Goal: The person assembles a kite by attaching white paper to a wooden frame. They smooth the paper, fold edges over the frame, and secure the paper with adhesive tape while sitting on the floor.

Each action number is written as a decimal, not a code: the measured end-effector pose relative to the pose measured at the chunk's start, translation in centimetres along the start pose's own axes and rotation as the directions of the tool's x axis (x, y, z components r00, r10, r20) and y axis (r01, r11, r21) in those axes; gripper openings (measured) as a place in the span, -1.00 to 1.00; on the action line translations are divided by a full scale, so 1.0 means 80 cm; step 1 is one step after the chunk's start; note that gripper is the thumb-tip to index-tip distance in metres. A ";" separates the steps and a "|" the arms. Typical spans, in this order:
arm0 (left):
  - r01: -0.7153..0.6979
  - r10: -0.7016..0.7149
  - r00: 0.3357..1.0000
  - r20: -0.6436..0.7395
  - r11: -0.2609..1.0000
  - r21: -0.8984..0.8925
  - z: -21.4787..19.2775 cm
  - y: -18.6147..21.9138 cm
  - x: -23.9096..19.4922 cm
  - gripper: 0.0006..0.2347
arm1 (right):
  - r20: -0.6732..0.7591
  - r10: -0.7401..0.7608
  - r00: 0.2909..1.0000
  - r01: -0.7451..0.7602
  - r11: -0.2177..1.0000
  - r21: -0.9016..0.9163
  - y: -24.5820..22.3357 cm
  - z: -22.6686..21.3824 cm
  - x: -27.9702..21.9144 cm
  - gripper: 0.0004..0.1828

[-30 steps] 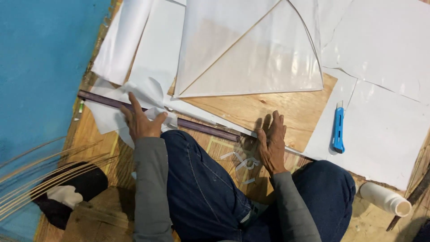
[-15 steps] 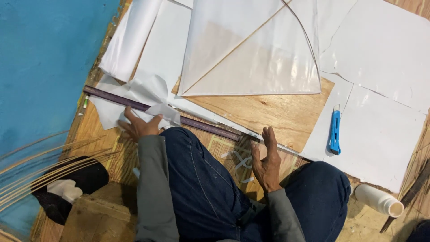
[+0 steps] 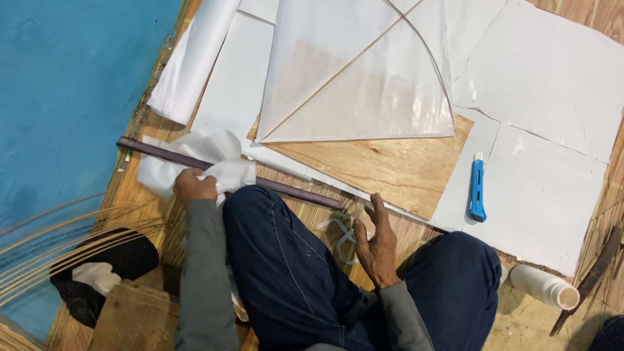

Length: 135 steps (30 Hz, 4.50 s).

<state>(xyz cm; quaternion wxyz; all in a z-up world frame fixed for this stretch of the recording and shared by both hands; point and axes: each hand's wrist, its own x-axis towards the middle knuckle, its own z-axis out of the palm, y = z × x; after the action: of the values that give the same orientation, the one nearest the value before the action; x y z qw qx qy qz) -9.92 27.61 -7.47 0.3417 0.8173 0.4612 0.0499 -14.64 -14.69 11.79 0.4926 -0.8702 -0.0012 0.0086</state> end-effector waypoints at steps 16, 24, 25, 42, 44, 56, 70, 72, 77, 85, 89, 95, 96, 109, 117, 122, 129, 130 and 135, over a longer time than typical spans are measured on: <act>-0.482 0.391 0.758 0.522 0.875 0.043 -0.209 0.299 -0.199 -0.80 | 0.221 -0.252 0.942 0.143 0.898 0.415 -0.108 0.014 0.027 0.17; 0.223 0.608 0.115 0.786 0.755 -0.616 -0.053 0.299 -0.287 -0.87 | -0.093 -0.121 0.988 0.124 0.992 0.028 -0.039 -0.011 0.005 -0.35; 0.232 0.607 0.099 0.789 0.757 -0.611 -0.032 0.296 -0.285 -0.87 | -0.100 -0.110 0.989 0.112 0.994 0.016 -0.011 -0.026 0.013 -0.35; -0.806 0.936 0.193 0.296 0.323 -0.496 0.159 0.312 -0.184 -0.67 | -0.408 -0.242 0.880 0.046 0.899 -0.435 0.231 -0.053 0.156 -0.83; -0.789 0.919 0.240 0.312 0.372 -0.489 0.163 0.316 -0.184 -0.65 | -0.539 -0.126 0.833 -0.027 0.963 -0.266 0.172 -0.076 0.173 -0.80; 0.350 0.286 0.487 0.825 0.802 -0.484 0.169 0.336 -0.291 -0.58 | -0.328 0.144 0.934 -0.177 0.982 -0.073 0.043 0.047 0.146 -0.68; 0.822 0.269 0.027 0.963 0.542 -0.175 0.117 0.363 -0.322 -0.55 | -0.163 -0.058 0.985 0.045 0.995 -0.084 0.017 -0.017 0.098 -0.35; 0.654 0.536 -0.044 0.843 0.654 -0.382 0.103 0.360 -0.309 -0.07 | -0.122 -0.144 0.982 0.113 0.966 -0.233 0.058 -0.007 0.083 -0.34; -0.322 0.596 0.063 0.801 0.771 -0.549 0.103 0.365 -0.265 -0.35 | -0.192 -0.229 0.954 0.101 0.853 -0.513 0.128 -0.040 0.092 -0.44; -0.793 0.553 0.332 0.764 0.602 -0.091 0.129 0.320 -0.210 -0.13 | 0.202 -0.137 0.970 0.224 0.834 -0.505 0.169 -0.045 0.115 -0.47; -0.787 0.502 0.321 0.803 0.613 -0.068 0.137 0.317 -0.204 -0.15 | -0.256 -0.109 0.961 0.020 0.944 -0.329 0.263 -0.071 0.215 -0.68; -0.799 0.545 0.296 0.784 0.591 -0.110 0.135 0.327 -0.198 -0.14 | 0.036 -0.049 0.998 0.058 0.570 -0.819 0.178 0.057 0.140 -0.69; -0.796 0.553 0.299 0.777 0.594 -0.117 0.134 0.318 -0.201 -0.19 | 0.067 -0.104 0.992 0.121 0.929 -0.351 0.121 0.061 0.126 -0.60; -0.766 0.557 0.316 0.768 0.627 -0.139 0.127 0.330 -0.206 -0.11 | -0.099 -0.044 0.994 -0.041 0.696 -0.717 0.235 -0.074 0.050 -0.42; -0.756 0.537 0.317 0.782 0.641 -0.133 0.126 0.335 -0.205 -0.14 | 0.107 -0.215 0.971 0.234 0.752 -0.616 0.182 -0.007 0.113 -0.49; -0.784 0.533 0.297 0.792 0.610 -0.117 0.127 0.329 -0.198 -0.14 | -0.215 -0.314 0.925 0.040 0.642 -0.766 0.252 -0.086 0.209 -0.68; -0.474 0.505 0.419 0.755 0.831 -0.292 0.111 0.351 -0.196 -0.37 | -0.238 -0.371 0.898 0.180 0.801 -0.571 0.146 0.076 0.235 -0.80; -0.471 0.497 0.421 0.758 0.835 -0.285 0.118 0.331 -0.197 -0.37 | -0.235 -0.365 0.901 0.178 0.804 -0.568 0.152 0.076 0.225 -0.80; -0.677 0.518 0.430 0.740 0.727 -0.115 0.153 0.291 -0.176 -0.31 | -0.103 -0.362 0.926 0.252 0.800 -0.545 0.216 0.003 0.239 -0.63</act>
<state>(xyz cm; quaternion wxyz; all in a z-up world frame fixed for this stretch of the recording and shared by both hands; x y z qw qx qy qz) 3.67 2.31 0.60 0.3710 0.9044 -0.0346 -0.2080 4.36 -23.18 -3.42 0.2300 -0.9551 -0.0952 -0.1607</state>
